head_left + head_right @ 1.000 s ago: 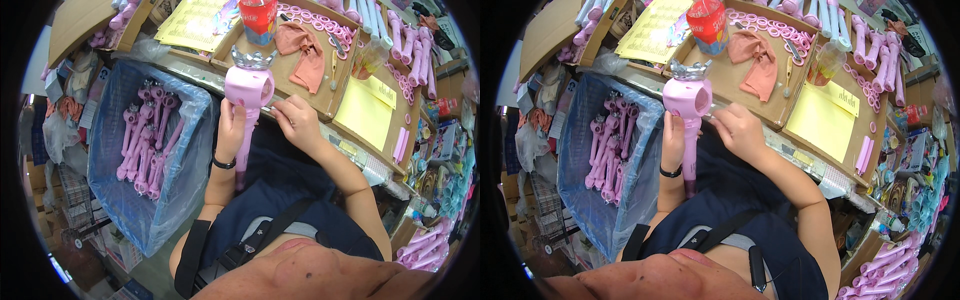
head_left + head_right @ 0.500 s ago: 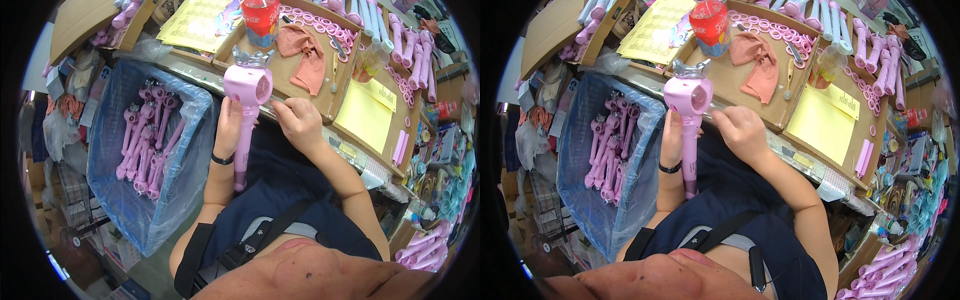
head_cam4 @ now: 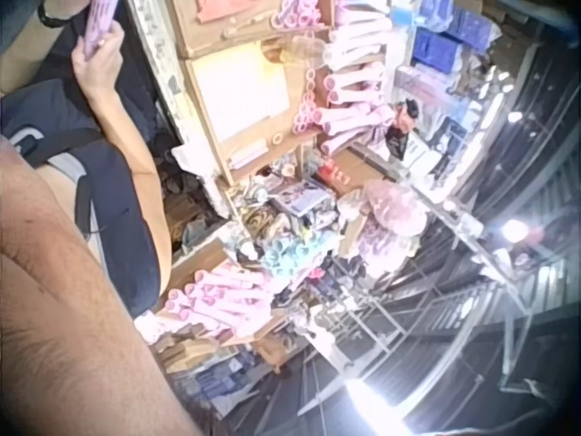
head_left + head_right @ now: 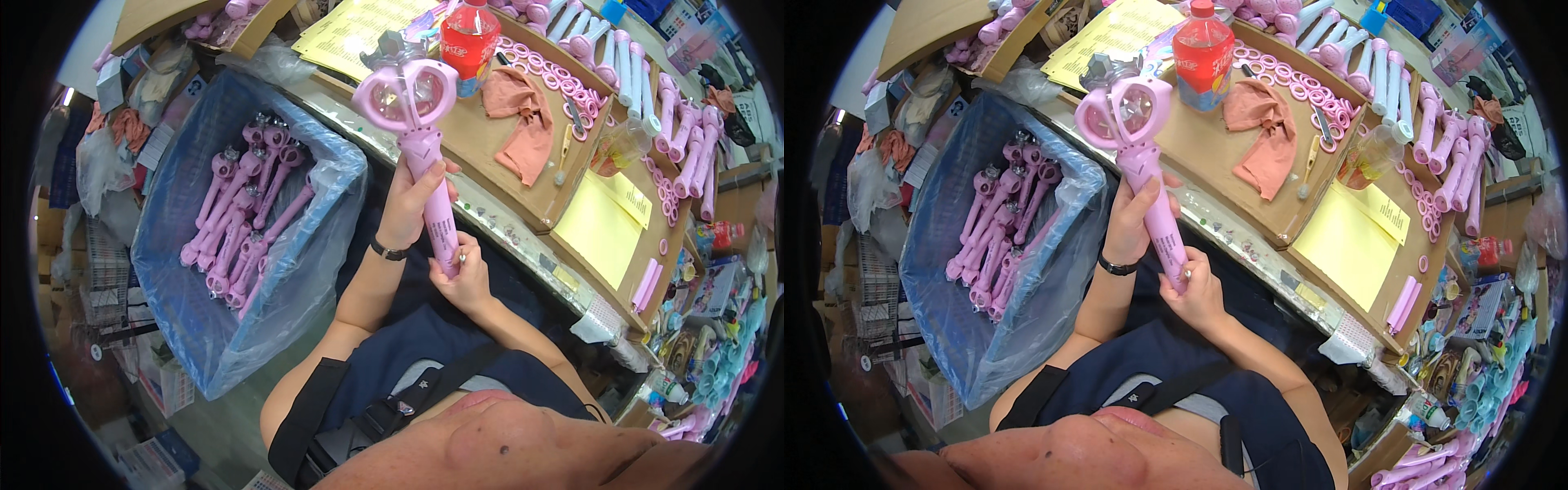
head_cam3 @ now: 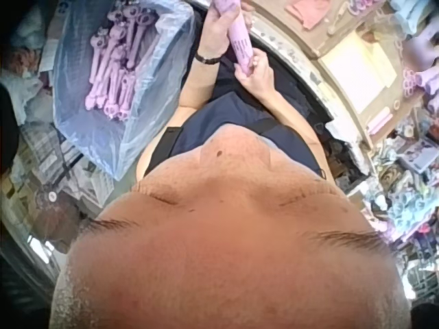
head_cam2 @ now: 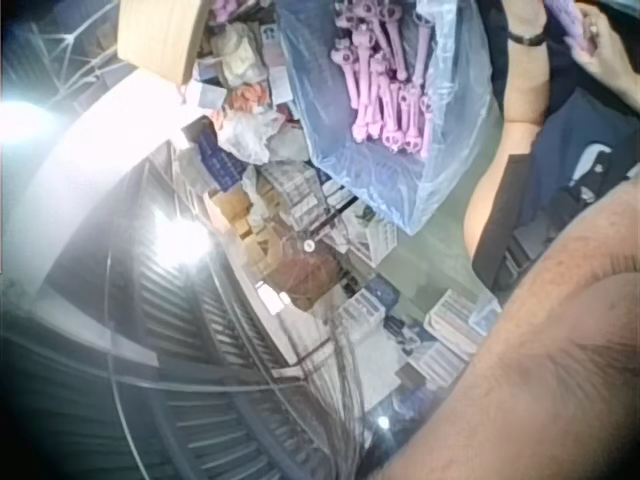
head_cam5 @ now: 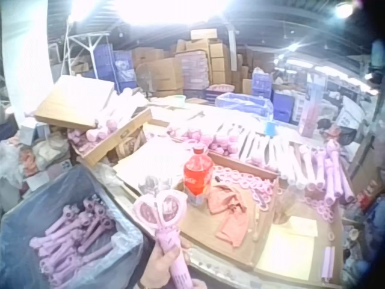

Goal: The person assembles pink light sticks by inserting a small metal pin into the head, wiping the surface with a cloth, and applying a label to the handle. The person repeats this sequence for multiple units, placing finished sticks into a bin.

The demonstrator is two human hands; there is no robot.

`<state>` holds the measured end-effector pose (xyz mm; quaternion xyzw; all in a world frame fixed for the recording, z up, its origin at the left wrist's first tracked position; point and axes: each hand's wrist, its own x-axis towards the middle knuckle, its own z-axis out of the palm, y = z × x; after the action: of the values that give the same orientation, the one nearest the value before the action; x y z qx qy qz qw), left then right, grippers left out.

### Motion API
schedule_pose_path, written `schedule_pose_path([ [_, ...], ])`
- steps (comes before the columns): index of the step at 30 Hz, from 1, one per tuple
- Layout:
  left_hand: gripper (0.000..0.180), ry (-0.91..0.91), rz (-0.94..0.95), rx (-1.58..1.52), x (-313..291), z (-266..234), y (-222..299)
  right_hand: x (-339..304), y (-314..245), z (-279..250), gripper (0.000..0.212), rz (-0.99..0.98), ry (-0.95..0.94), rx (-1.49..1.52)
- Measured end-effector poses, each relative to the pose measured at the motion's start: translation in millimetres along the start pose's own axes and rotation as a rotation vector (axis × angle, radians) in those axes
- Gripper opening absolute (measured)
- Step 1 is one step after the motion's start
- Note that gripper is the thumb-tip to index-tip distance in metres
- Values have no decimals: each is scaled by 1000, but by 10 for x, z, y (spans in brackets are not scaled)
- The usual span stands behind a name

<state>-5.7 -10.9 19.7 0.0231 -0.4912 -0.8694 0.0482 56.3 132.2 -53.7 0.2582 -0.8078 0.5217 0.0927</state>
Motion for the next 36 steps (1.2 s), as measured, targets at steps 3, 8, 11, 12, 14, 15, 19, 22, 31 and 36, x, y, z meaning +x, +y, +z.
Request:
schedule_pose_path([
  [3, 40, -12, 11, -109, -28, 10, -28, -21, 40, 8, 52, -48, 28, -18],
  [8, 44, -73, 7, -96, -42, -1, -31, -68, 74, 34, 52, -29, 22, 33],
  [11, 44, -85, 8, -36, -63, -11, -46, -110, 90, 22, 53, -28, 18, 30],
  [12, 43, -100, 15, -6, -60, -20, -44, -125, 91, 13, 53, -29, 13, 9],
  [14, 55, -184, 61, -168, 8, -72, -5, -158, 83, -13, 53, -30, -11, 73],
  [15, 63, -234, 88, -250, 61, -101, 23, -166, 79, -24, 52, -44, -13, 77],
  [19, 91, -115, 273, -125, 190, -142, 78, -173, 68, -36, 51, -86, -37, 81],
  [22, 77, -147, 183, -168, 118, -73, 21, -152, 72, -24, 50, -36, -22, 101],
  [31, 50, -130, 14, -126, -38, -49, -138, -193, 115, -36, 50, -25, -11, 73],
  [36, 53, -184, 123, -165, 22, -83, -83, -202, 78, -26, 50, -15, -23, 119],
])
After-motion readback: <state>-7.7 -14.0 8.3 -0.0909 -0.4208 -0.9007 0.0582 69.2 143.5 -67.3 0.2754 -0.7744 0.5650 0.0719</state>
